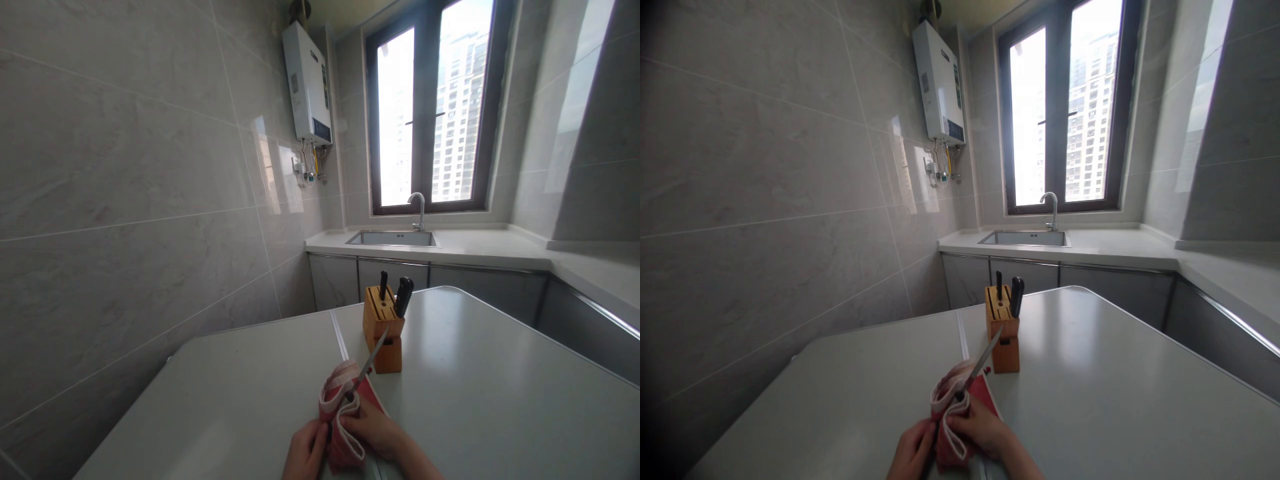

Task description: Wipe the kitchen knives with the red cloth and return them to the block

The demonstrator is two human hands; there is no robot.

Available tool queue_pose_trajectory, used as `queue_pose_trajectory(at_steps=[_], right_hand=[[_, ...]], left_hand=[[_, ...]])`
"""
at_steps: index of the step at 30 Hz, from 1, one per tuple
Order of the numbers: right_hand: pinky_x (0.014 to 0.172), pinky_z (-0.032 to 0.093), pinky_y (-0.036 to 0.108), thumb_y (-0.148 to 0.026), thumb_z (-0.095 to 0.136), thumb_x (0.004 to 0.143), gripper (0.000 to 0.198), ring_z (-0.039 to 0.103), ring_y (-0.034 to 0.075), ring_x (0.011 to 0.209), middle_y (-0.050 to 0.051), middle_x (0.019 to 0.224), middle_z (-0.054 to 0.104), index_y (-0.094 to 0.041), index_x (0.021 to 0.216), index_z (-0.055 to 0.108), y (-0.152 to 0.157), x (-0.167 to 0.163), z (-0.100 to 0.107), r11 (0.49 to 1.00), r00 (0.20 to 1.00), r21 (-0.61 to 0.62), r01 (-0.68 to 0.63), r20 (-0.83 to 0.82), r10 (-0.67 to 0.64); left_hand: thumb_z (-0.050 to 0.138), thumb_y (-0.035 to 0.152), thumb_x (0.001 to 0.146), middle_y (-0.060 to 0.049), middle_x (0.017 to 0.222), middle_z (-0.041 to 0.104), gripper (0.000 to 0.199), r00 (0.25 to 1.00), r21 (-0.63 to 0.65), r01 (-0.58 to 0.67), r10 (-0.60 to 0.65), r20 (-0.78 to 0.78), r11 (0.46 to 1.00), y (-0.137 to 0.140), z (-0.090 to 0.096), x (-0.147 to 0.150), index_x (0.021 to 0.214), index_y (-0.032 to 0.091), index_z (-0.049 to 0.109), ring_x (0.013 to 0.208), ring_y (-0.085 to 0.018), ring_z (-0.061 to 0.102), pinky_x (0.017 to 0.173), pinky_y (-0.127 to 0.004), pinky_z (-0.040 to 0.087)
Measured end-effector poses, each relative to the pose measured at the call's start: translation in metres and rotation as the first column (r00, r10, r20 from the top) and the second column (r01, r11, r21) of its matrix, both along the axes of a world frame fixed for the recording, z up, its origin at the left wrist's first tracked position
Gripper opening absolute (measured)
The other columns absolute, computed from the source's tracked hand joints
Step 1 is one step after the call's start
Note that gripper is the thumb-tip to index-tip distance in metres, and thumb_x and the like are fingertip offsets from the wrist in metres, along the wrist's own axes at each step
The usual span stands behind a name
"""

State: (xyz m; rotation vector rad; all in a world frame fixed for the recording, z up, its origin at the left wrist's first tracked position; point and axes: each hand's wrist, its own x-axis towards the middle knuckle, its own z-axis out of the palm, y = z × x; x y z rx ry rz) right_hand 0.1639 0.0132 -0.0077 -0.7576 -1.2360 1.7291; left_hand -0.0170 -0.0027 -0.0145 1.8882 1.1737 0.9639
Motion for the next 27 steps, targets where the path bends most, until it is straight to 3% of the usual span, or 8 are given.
queue_pose_trajectory(at_steps=[19, 27], right_hand=[[0.087, 0.043, 0.036, -0.032, 0.074, 0.065, 0.045, 0.061, 0.020, 0.091, 0.006, 0.099, 0.068, -0.015, 0.104, 0.059, 0.001, 0.000, -0.003, 1.000, 1.000, -0.002, 0.023, 0.004, -0.023], [0.084, 0.044, 0.034, -0.030, 0.074, 0.064, 0.041, 0.062, 0.019, 0.087, 0.004, 0.092, 0.068, -0.016, 0.100, 0.060, -0.001, -0.001, 0.003, 0.999, 0.999, -0.006, 0.045, 0.005, -0.045]], left_hand=[[0.036, 0.050, 0.089, -0.007, 0.076, 0.067, 0.046, 1.000, 0.022, -0.003, 0.004, -0.025, 1.000, -0.001, 0.004, 0.001, 0.076, 0.015, 0.064, 0.074, -0.021, 0.060, 0.070, -0.025, 0.045], [0.041, 0.053, 0.086, -0.004, 0.067, 0.061, 0.046, 0.999, 0.059, -0.024, 0.026, -0.030, 0.998, 0.004, -0.007, -0.002, 0.069, 0.014, 0.060, 0.065, -0.018, 0.054, 0.061, -0.024, 0.042]])
